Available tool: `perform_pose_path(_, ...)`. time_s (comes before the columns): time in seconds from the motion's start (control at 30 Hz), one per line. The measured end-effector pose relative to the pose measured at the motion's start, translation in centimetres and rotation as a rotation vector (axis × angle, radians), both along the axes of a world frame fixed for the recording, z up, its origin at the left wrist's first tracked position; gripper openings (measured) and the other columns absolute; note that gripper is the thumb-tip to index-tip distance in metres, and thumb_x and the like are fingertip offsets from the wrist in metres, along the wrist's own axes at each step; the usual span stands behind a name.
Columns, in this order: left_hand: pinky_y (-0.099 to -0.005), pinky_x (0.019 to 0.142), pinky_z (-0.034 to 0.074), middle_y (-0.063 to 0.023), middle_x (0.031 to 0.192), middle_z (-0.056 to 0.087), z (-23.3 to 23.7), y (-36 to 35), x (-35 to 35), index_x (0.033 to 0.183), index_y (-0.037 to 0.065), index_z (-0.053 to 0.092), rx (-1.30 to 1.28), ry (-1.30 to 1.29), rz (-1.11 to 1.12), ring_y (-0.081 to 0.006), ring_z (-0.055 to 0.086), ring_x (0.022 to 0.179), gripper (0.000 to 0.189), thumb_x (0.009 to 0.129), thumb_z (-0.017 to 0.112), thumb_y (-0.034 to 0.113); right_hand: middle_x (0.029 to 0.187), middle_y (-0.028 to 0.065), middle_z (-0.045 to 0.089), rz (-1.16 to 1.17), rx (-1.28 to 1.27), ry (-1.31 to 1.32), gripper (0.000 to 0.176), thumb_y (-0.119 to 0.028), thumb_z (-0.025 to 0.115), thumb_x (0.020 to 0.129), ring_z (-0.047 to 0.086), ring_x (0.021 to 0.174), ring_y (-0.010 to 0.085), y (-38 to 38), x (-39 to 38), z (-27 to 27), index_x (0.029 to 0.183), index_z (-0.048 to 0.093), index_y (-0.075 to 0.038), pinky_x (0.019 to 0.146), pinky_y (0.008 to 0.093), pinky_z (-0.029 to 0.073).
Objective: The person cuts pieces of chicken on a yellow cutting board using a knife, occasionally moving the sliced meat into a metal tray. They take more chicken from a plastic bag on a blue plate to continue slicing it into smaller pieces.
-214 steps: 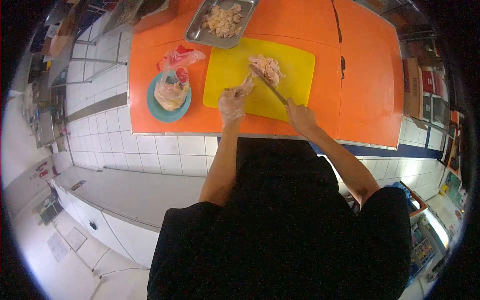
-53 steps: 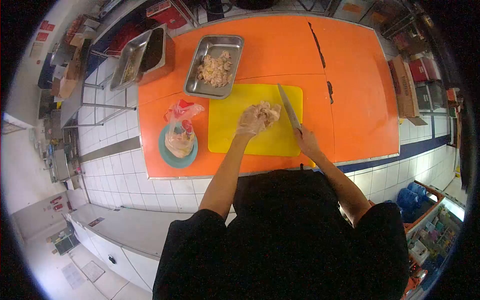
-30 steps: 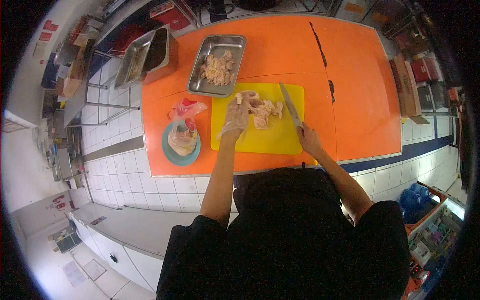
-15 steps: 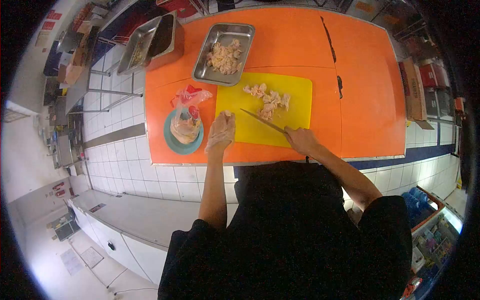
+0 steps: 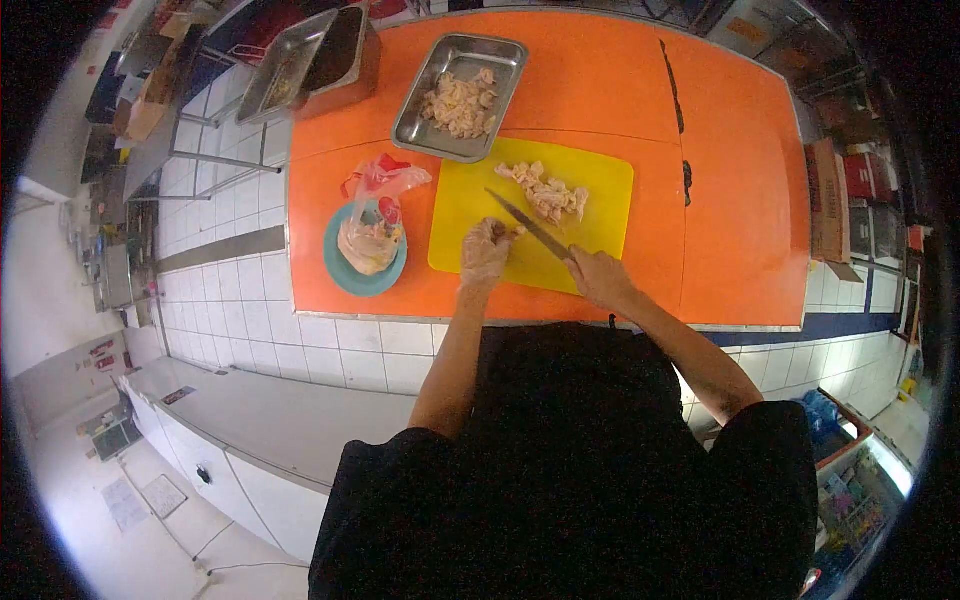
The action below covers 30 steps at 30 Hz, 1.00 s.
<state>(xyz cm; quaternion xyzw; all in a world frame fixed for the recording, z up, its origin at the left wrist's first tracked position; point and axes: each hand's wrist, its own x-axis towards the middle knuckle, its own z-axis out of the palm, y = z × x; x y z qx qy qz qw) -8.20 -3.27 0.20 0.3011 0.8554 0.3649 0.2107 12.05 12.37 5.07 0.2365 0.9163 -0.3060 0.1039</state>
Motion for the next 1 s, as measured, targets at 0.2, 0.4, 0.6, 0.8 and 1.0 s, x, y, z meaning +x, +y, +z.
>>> perform_pose_path(0.2, -0.0458, 0.078, 0.054, -0.0176, 0.088, 0.073, 1.0, -0.8, 1.8, 0.097, 0.001, 0.075, -0.007, -0.119, 0.135, -0.0355, 0.07, 0.085, 0.021, 0.091, 0.075, 0.021, 0.075, 0.0249, 0.068, 0.109, 0.147, -0.086, 0.033, -0.034, 0.046, 0.109, 0.069, 0.068, 0.048, 0.4, -0.6, -1.3, 0.121, 0.054, -0.004, 0.063, 0.0582, 0.056)
perform_pose_path(0.4, -0.0457, 0.08, 0.055, -0.0195, 0.095, 0.074, 3.2, -0.4, 2.1, 0.103, 0.007, 0.079, -0.04, 0.289, 0.074, -0.0365, 0.071, 0.09, 0.022, 0.092, 0.075, 0.026, 0.075, 0.0213, 0.07, 0.111, 0.075, -0.165, 0.03, -0.03, 0.048, 0.106, 0.071, 0.07, 0.0455, -0.1, -1.5, 0.8, 0.12, 0.054, -0.004, 0.062, 0.0607, 0.055)
perform_pose_path(0.6, -0.0483, 0.075, 0.054, -0.0198, 0.091, 0.07, -0.4, 0.1, 3.0, 0.101, 0.007, 0.076, 0.091, 0.214, 0.069, -0.0403, 0.068, 0.086, 0.015, 0.088, 0.07, 0.013, 0.076, 0.0254, 0.069, 0.153, 0.088, -0.148, 0.03, -0.027, 0.046, 0.107, 0.071, 0.074, 0.0467, -0.9, -1.6, -2.7, 0.121, 0.052, 0.0, 0.068, 0.0603, 0.056)
perform_pose_path(0.8, -0.0496, 0.073, 0.054, -0.0207, 0.089, 0.068, -0.9, -0.3, 2.7, 0.112, 0.009, 0.074, -0.102, 0.307, -0.078, -0.0406, 0.068, 0.086, 0.022, 0.092, 0.064, 0.013, 0.087, 0.028, 0.071, 0.169, 0.093, 0.055, 0.029, -0.016, 0.051, 0.099, 0.072, 0.082, 0.0468, -1.4, -10.5, -5.3, 0.122, 0.052, 0.002, 0.07, 0.059, 0.056)
perform_pose_path(1.0, -0.0502, 0.079, 0.055, -0.0217, 0.096, 0.071, -0.1, -0.3, 3.0, 0.105, 0.008, 0.077, 0.059, 0.153, 0.12, -0.0414, 0.068, 0.09, 0.021, 0.094, 0.067, 0.022, 0.083, 0.0252, 0.071, 0.146, 0.134, 0.061, 0.027, -0.015, 0.053, 0.098, 0.073, 0.078, 0.0433, -1.0, -6.3, -3.7, 0.12, 0.053, 0.0, 0.066, 0.0572, 0.057)
